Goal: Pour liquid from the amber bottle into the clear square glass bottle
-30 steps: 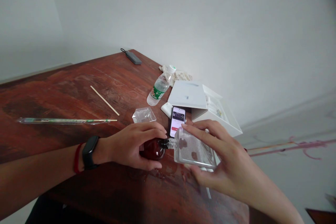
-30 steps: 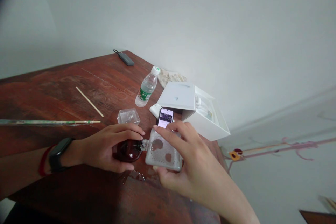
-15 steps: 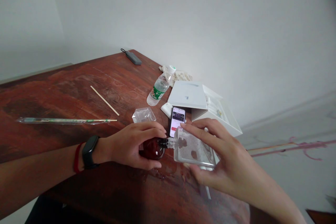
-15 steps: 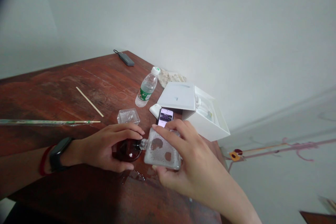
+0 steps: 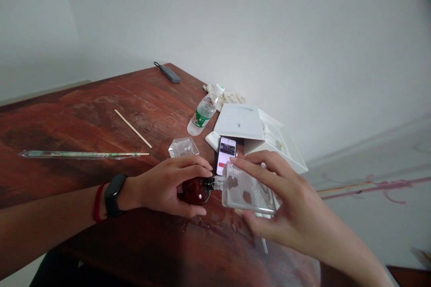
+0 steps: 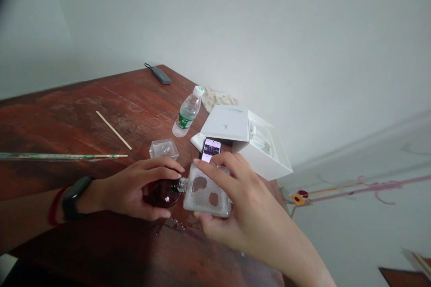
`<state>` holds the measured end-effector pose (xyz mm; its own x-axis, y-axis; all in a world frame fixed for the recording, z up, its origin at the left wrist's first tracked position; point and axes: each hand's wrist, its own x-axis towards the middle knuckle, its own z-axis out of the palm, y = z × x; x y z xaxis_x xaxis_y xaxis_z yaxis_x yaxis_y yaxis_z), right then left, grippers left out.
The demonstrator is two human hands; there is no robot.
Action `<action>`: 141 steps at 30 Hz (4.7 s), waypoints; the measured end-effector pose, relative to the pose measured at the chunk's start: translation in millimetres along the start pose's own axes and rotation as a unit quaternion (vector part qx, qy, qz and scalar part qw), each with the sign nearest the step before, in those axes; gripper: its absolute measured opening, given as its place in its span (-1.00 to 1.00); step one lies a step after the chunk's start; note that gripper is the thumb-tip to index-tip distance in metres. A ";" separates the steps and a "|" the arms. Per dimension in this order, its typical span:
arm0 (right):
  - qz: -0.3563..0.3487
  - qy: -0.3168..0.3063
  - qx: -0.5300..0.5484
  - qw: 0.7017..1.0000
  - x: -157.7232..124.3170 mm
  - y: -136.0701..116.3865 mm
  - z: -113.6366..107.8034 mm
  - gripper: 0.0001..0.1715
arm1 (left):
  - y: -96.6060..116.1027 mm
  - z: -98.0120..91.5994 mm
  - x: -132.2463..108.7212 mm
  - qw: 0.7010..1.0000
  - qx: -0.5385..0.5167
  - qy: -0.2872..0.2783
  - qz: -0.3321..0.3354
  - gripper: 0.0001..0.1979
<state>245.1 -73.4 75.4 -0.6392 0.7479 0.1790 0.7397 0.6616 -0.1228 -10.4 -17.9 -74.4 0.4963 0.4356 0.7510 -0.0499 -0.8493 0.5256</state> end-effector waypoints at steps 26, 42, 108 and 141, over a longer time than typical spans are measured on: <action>-0.009 -0.015 -0.019 1.000 5.9 -11.5 -16.4 -0.12 | 4.2 -1.5 0.9 0.999 0.011 0.027 0.020 -0.35; -0.020 -0.025 -0.038 0.999 8.6 -16.8 -20.5 -0.12 | 4.8 -1.2 2.0 0.999 0.019 0.039 0.030 -0.37; -0.065 -0.060 -0.086 0.992 26.4 -49.7 -53.5 -0.20 | 9.9 6.3 -0.8 0.995 -0.059 0.063 0.049 -0.28; -0.057 -0.075 -0.083 0.992 20.5 -42.6 -51.0 -0.18 | 10.3 5.6 0.0 0.995 -0.065 0.057 0.051 -0.27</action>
<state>211.2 -89.0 134.1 -0.7361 0.6760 0.0329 0.6767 0.7343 0.0541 -6.1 -28.2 -71.2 0.3809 0.3867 0.8398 -0.2102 -0.8483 0.4860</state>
